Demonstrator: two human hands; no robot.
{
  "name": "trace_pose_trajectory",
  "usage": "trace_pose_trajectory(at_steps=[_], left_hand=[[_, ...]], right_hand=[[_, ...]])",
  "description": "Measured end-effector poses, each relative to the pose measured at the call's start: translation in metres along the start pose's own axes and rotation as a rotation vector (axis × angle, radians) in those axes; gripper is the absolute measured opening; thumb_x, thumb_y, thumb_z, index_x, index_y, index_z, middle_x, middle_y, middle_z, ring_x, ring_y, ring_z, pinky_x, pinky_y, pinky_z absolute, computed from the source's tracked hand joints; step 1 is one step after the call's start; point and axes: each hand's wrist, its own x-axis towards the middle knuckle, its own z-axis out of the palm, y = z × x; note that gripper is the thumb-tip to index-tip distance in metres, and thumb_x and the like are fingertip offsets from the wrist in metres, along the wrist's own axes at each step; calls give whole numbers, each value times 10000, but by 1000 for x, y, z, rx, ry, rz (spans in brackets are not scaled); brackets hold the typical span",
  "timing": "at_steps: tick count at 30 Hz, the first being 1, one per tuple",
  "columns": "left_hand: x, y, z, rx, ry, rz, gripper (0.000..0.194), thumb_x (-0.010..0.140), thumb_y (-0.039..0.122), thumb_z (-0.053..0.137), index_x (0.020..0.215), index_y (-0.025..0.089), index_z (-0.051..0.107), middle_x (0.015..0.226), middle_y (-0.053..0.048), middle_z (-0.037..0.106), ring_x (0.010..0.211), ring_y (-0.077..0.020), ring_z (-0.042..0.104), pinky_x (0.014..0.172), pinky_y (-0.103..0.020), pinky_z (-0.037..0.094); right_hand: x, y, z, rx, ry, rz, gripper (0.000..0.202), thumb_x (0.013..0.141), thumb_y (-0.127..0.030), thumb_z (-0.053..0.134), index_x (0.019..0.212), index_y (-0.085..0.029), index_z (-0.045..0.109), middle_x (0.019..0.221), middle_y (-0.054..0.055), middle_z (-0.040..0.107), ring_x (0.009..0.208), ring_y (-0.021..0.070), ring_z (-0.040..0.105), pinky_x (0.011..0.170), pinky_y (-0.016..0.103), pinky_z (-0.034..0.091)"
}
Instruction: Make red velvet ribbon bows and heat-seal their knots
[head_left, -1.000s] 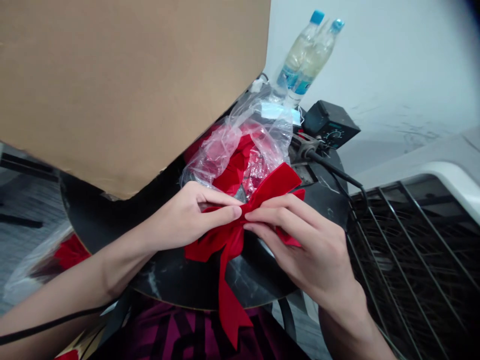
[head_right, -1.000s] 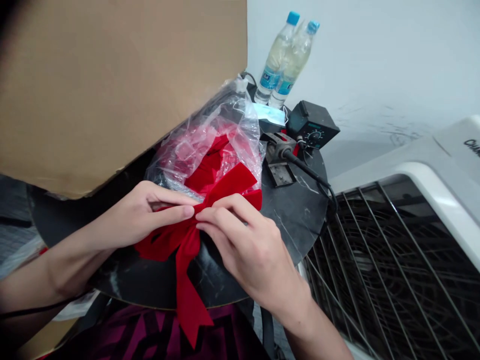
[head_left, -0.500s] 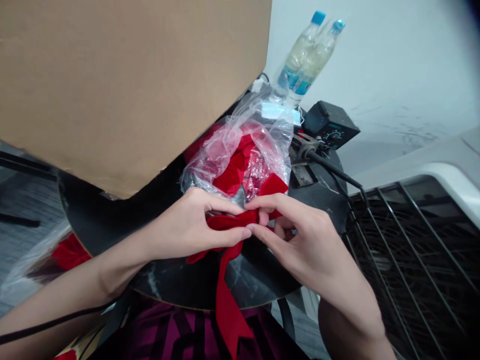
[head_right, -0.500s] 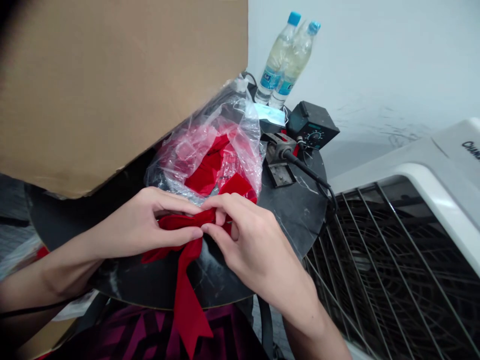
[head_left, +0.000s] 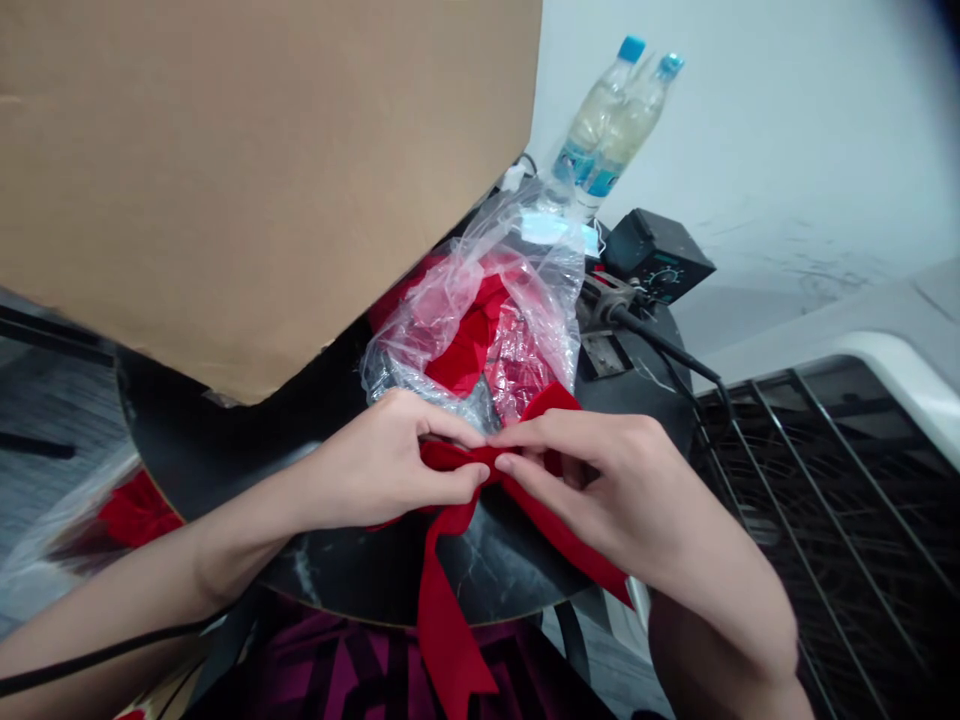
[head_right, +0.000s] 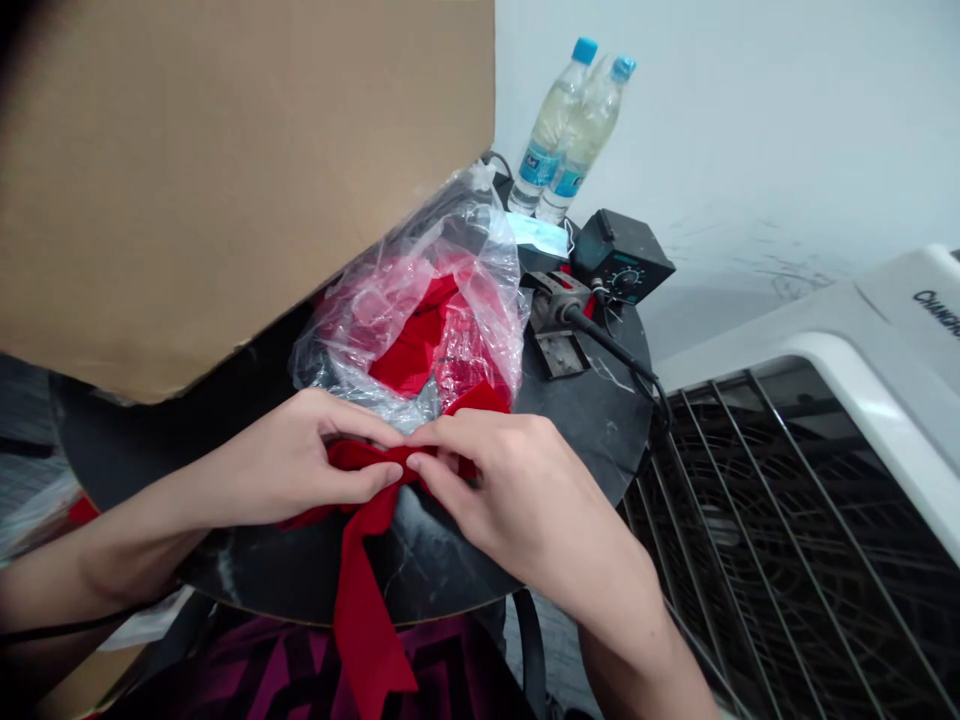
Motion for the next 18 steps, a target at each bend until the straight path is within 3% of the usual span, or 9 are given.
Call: trace_pose_trajectory(at_steps=[9, 14, 18], left_hand=[[2, -7, 3, -25, 19, -36, 149, 823, 275, 717, 777, 203, 839, 722, -10, 773, 730, -223, 738, 675, -276, 568], [1, -3, 2, -28, -30, -73, 167, 889, 293, 689, 854, 195, 818, 791, -18, 782, 840, -228, 748, 765, -275, 564], [0, 2, 3, -72, -43, -119, 118, 901, 289, 704, 940, 196, 764, 884, -26, 790, 930, -227, 754, 857, -290, 567]], right_hand=[[3, 3, 7, 10, -3, 19, 148, 983, -184, 666, 1070, -263, 757, 851, -54, 748, 656, 100, 627, 612, 235, 444], [1, 2, 3, 125, -92, 105, 195, 1004, -225, 641, 1163, -284, 737, 707, -83, 656, 575, 79, 536, 569, 212, 404], [1, 5, 5, 121, -56, 136, 128, 975, -205, 657, 1062, -253, 737, 663, -84, 603, 557, 78, 496, 549, 213, 379]])
